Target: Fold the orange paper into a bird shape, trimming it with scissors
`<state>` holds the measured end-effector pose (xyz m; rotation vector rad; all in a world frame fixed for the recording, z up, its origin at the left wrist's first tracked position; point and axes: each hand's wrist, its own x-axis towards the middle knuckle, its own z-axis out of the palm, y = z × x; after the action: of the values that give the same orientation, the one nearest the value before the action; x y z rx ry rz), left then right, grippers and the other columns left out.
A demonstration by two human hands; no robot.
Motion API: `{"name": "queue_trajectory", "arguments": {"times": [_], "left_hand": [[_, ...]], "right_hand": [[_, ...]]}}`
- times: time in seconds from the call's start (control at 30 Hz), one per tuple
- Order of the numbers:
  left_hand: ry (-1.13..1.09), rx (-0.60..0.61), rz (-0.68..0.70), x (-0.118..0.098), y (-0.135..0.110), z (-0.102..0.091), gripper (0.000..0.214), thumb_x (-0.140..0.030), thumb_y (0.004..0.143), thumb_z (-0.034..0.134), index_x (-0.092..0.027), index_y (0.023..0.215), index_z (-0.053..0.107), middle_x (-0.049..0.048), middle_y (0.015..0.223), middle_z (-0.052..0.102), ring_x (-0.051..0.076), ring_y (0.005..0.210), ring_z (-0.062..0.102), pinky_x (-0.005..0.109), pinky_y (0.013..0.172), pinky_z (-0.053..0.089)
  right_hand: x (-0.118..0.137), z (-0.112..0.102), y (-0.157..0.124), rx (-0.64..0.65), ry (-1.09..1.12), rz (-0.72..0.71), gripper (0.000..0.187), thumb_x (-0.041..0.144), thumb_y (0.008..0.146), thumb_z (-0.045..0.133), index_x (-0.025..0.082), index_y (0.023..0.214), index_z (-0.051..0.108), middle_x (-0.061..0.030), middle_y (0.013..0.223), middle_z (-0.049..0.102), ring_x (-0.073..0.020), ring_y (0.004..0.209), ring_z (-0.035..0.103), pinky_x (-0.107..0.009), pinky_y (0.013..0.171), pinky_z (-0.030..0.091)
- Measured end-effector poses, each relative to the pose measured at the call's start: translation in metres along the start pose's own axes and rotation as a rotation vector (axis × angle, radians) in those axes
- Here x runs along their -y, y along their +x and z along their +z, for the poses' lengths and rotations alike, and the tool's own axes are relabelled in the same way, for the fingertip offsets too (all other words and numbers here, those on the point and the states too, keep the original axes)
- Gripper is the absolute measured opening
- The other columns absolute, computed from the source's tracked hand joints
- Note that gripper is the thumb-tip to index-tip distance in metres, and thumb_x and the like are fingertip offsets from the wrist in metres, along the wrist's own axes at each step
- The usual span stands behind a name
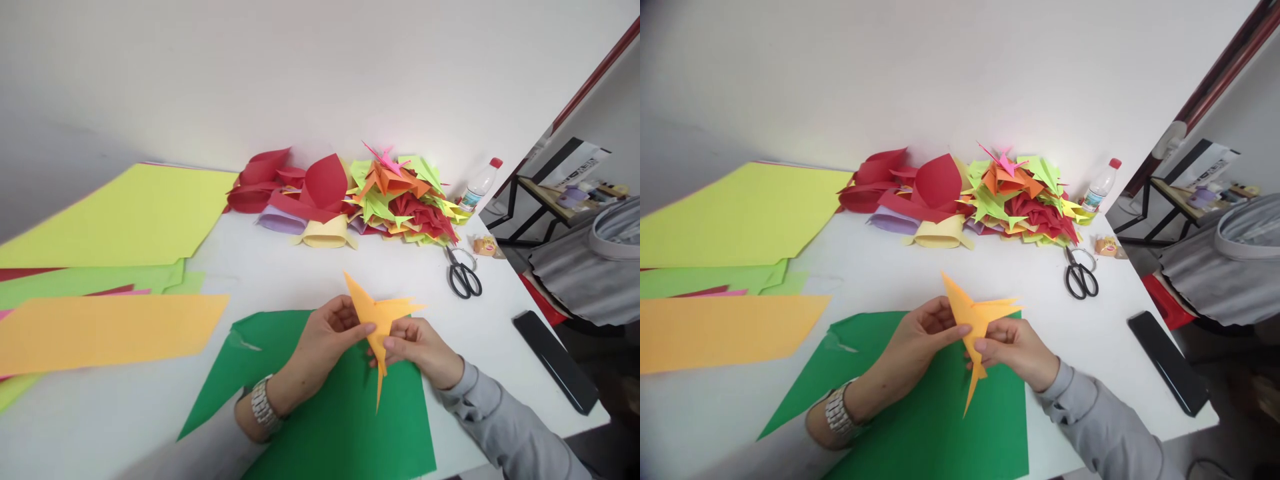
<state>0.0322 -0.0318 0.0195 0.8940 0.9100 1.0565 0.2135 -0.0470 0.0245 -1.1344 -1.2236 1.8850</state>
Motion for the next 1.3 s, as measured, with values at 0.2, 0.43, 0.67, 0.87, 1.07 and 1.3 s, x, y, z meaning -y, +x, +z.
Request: {"name": "queue_trajectory", "arguments": {"times": [0.2, 0.43, 0.67, 0.87, 1.07, 1.3], "left_hand": [[-0.087, -0.037, 0.062, -0.003, 0.002, -0.003, 0.038, -0.032, 0.060, 0.085, -0.016, 0.090, 0.068, 0.0055, 0.091, 0.073, 0.019, 0.083, 0.067, 0.029, 0.074, 0.054], [-0.089, 0.007, 0.041, -0.003, 0.001, -0.001, 0.034, -0.031, 0.060, 0.086, -0.017, 0.085, 0.068, 0.0037, 0.085, 0.073, 0.018, 0.080, 0.067, 0.029, 0.074, 0.054], [-0.023, 0.229, -0.029, 0.002, 0.000, -0.003, 0.036, -0.027, 0.062, 0.085, -0.018, 0.093, 0.070, 0.0066, 0.093, 0.075, 0.024, 0.092, 0.069, 0.034, 0.081, 0.055], [-0.055, 0.084, 0.006, -0.002, 0.003, -0.006, 0.030, -0.027, 0.059, 0.086, -0.018, 0.084, 0.071, 0.0018, 0.078, 0.074, 0.018, 0.076, 0.068, 0.030, 0.075, 0.055], [-0.148, 0.021, 0.016, -0.005, 0.004, -0.005, 0.030, -0.025, 0.057, 0.087, -0.018, 0.081, 0.070, -0.0002, 0.074, 0.072, 0.016, 0.072, 0.067, 0.028, 0.070, 0.056], [-0.070, -0.042, 0.046, -0.001, 0.002, -0.003, 0.036, -0.024, 0.054, 0.088, -0.018, 0.084, 0.070, 0.0046, 0.091, 0.076, 0.024, 0.088, 0.070, 0.032, 0.075, 0.057]], "right_hand": [[-0.002, -0.002, 0.001, 0.038, 0.008, -0.020, 0.042, 0.049, 0.066, 0.081, 0.015, 0.087, 0.070, -0.0040, 0.078, 0.075, -0.0158, 0.076, 0.070, -0.030, 0.077, 0.053], [-0.006, -0.003, 0.004, -0.005, -0.046, 0.001, 0.044, 0.055, 0.065, 0.079, 0.014, 0.076, 0.066, -0.0013, 0.070, 0.071, -0.0120, 0.061, 0.066, -0.023, 0.058, 0.047], [-0.007, -0.002, 0.006, -0.036, -0.076, 0.066, 0.053, 0.061, 0.056, 0.080, 0.014, 0.073, 0.062, 0.0016, 0.064, 0.065, -0.0081, 0.048, 0.059, -0.020, 0.048, 0.044], [-0.011, 0.004, -0.001, -0.224, -0.374, -0.325, 0.033, 0.047, 0.079, 0.067, 0.019, 0.093, 0.057, -0.0022, 0.079, 0.068, -0.0135, 0.064, 0.063, -0.028, 0.060, 0.053], [-0.009, 0.008, -0.007, -0.375, -1.075, -0.939, 0.019, 0.016, 0.085, 0.049, 0.019, 0.102, 0.057, -0.0097, 0.093, 0.068, -0.0210, 0.088, 0.064, -0.036, 0.075, 0.054], [-0.014, 0.009, -0.004, -0.479, -1.263, -0.992, 0.011, 0.016, 0.090, 0.051, 0.018, 0.098, 0.058, -0.0061, 0.082, 0.072, -0.0189, 0.071, 0.065, -0.033, 0.064, 0.048]]}}
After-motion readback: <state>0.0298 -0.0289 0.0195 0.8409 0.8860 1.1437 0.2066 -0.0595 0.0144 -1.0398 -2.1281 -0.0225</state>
